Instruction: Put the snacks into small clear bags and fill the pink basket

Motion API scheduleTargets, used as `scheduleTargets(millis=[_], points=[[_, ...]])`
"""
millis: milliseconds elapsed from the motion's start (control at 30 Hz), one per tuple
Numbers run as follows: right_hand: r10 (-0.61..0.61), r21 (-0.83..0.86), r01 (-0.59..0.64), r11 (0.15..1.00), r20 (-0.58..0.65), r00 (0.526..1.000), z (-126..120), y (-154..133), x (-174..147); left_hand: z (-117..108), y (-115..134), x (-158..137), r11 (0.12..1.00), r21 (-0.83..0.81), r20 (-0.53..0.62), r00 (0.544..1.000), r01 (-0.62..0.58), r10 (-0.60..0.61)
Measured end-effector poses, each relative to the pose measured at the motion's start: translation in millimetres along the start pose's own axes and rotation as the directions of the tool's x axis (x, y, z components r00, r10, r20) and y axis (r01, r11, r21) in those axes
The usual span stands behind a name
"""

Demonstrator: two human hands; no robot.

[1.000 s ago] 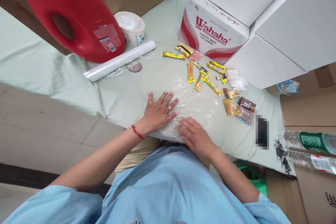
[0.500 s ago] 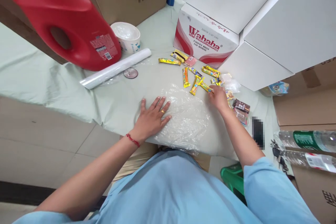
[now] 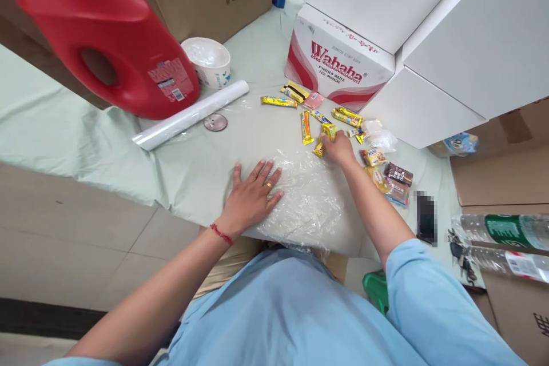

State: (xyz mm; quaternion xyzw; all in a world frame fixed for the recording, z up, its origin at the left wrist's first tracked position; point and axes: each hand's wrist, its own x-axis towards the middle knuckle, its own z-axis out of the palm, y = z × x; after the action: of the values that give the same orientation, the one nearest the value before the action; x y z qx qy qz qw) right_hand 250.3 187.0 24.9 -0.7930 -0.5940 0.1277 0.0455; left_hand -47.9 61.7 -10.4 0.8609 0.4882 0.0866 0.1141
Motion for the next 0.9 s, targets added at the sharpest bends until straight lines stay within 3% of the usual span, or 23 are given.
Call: scheduleTargets(millis=[167, 400, 600, 767, 833, 900], points=[[0.067, -0.070, -0.060, 0.996, 0.096, 0.993, -4, -16, 2, 1, -1, 0, 1.000, -0.019, -0.005, 1.000, 0.005, -0.005], [-0.008, 0.008, 0.008, 1.000, -0.047, 0.999, -20, -49, 19, 1, -2, -1, 1.000, -0.021, -0.018, 1.000, 0.006, -0.006], [-0.023, -0.073, 0.028, 0.997, 0.076, 0.997, -6, -85, 23, 0, 0, -1, 1.000, -0.008, -0.021, 1.000, 0.009, -0.009], [-0.043, 0.013, 0.042, 0.999, 0.051, 0.998, -14, -66, 17, 0, 0, -1, 0.999, -0.023, -0.036, 0.999, 0.030, -0.031], [-0.124, 0.136, 0.115, 0.984, 0.060, 0.991, -26, -49, 6, 1, 0, -1, 0.999, -0.033, -0.045, 0.998, 0.034, -0.035], [-0.240, 0.292, 0.191, 0.937, 0.143, 0.960, -40, -34, -12, 3, 0, -1, 0.999, -0.041, -0.052, 0.998, 0.030, -0.032]])
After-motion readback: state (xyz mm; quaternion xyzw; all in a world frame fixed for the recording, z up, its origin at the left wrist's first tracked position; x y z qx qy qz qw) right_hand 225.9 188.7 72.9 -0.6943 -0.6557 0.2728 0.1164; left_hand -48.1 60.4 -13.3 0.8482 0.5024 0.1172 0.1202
